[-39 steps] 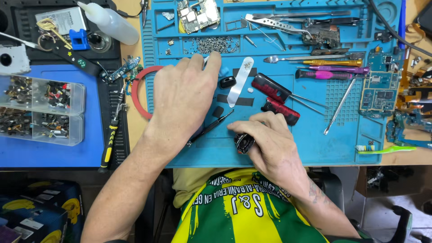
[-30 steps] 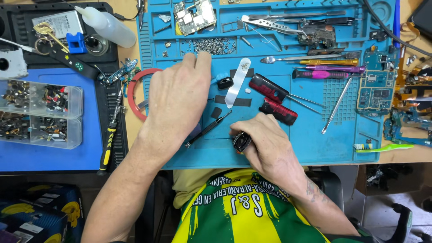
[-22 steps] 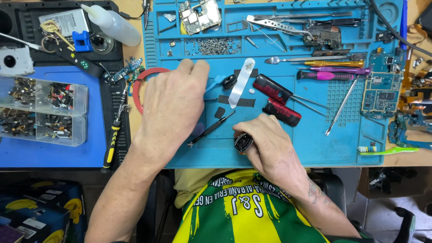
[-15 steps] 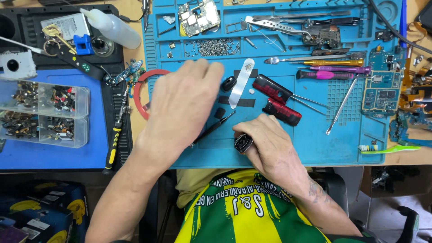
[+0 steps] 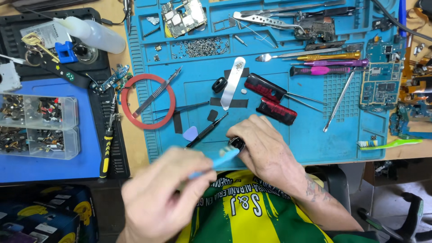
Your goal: The person cleans a small black electronic device using a toothbrush and a liquid from a squeeze bottle. They repeatedly brush the device's surface and apply the liquid, then brush again, focusing on the same object throughout the clip.
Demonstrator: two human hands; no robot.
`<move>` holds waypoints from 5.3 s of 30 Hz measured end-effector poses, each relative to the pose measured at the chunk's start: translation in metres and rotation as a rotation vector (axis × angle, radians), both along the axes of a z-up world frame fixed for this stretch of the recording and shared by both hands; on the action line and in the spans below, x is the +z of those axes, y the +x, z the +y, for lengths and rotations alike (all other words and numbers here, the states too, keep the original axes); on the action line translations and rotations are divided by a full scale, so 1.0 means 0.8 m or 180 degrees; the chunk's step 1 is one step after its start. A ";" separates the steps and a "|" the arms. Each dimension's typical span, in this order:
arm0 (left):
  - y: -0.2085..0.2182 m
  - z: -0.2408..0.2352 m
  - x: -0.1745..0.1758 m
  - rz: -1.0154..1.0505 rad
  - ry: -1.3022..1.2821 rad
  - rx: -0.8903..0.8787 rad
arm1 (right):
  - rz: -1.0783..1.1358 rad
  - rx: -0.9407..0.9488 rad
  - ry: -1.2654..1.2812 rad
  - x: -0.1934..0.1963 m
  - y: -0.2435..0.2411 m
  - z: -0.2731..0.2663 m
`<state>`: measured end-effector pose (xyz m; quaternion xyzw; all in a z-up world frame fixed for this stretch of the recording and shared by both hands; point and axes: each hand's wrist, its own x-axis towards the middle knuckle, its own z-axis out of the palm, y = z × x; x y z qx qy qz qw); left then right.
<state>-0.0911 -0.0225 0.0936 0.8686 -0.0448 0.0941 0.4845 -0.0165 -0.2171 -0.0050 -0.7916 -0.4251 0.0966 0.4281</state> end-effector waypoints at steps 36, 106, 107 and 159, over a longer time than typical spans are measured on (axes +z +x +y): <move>-0.008 -0.005 -0.015 -0.0486 0.1486 -0.0876 | -0.0245 0.0213 0.0018 0.011 0.006 0.006; 0.116 -0.014 -0.026 -0.0376 0.2104 -0.3173 | -0.0052 -0.0039 0.0034 -0.046 -0.016 -0.010; 0.104 -0.023 -0.052 0.0049 0.1996 -0.3107 | -0.0220 -0.0054 0.0018 -0.050 -0.020 -0.009; -0.026 -0.028 -0.007 0.0179 0.2147 -0.0686 | -0.1049 0.0073 -0.0062 0.025 0.002 0.014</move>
